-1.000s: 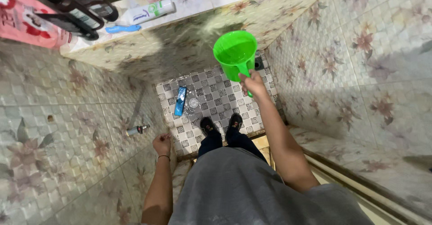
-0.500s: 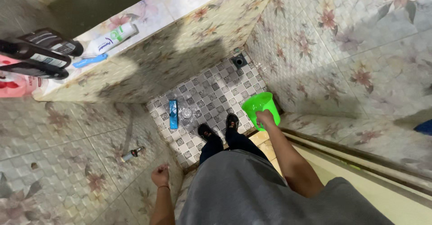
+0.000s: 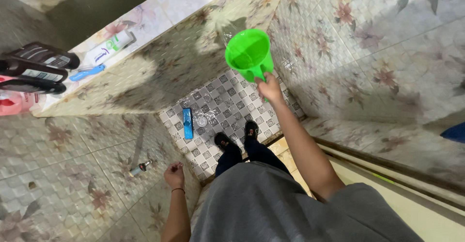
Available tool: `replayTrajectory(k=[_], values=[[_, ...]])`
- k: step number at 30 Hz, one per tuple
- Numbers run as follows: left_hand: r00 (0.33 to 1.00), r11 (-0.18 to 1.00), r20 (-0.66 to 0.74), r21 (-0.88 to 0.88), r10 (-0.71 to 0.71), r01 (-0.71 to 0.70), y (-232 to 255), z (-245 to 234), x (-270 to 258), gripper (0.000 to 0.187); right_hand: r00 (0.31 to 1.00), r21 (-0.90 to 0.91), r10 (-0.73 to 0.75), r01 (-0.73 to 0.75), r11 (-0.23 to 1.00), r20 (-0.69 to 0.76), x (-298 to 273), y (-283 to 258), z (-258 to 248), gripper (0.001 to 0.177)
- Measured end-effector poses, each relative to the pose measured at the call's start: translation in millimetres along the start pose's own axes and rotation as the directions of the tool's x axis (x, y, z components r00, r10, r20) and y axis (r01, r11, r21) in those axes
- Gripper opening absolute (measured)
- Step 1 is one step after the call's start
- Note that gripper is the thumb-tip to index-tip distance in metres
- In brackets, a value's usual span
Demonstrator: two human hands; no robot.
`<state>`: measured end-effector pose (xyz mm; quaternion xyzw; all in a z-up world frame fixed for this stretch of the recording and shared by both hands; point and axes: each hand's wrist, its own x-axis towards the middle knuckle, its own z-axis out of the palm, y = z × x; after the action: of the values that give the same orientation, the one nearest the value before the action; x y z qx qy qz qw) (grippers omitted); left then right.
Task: The person scrubs a tiled bathroom floor using a blue sponge and a green scoop. They repeatedly pour water from the scoop onto the floor and scrub the surface, moving around the small area to cover different sections.
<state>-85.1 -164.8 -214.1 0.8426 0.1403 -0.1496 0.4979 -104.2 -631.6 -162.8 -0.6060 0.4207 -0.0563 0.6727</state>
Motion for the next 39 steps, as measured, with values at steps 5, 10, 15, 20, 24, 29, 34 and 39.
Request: replayTrajectory(k=[5,10,15,20,24,29,34,39], values=[[1.0,0.982,0.022,-0.19,-0.005,0.009,-29.9,16.1,15.8,0.008,0.992,0.044,0.098,-0.095,0.995,-0.075,17.2,14.5,-23.8,0.023],[0.986,0.991,0.126,-0.091,0.113,-0.102,-25.2,54.2,40.7,0.012,0.968,0.161,0.234,-0.217,0.963,-0.093,-7.3,98.0,-56.4,0.021],[0.839,0.966,0.482,-0.178,0.254,-0.19,17.4,135.1,70.8,0.009,0.914,0.182,0.383,-0.357,0.916,-0.133,-34.6,168.4,-80.5,0.017],[0.734,0.908,0.539,-0.182,0.414,-0.378,90.4,232.1,80.5,0.014,0.957,0.236,0.265,-0.232,0.944,-0.119,-9.8,155.6,-88.2,0.022],[0.687,0.932,0.631,-0.267,0.36,-0.243,158.9,293.3,64.8,0.018,0.995,0.191,0.073,-0.059,0.98,-0.065,35.8,92.4,-95.0,0.021],[0.561,0.84,0.646,-0.508,0.518,-0.191,191.3,316.1,53.1,0.016,0.989,0.226,0.073,-0.043,0.973,-0.126,67.1,6.7,-102.2,0.018],[0.667,0.899,0.604,-0.316,0.437,-0.303,132.1,276.4,82.4,0.007,0.976,0.326,0.076,-0.006,0.945,-0.202,61.5,3.8,-121.1,0.015],[0.778,0.947,0.542,-0.132,0.317,-0.294,67.8,246.5,86.2,0.004,0.917,0.407,0.274,-0.141,0.903,-0.291,28.1,90.0,-133.9,0.013]])
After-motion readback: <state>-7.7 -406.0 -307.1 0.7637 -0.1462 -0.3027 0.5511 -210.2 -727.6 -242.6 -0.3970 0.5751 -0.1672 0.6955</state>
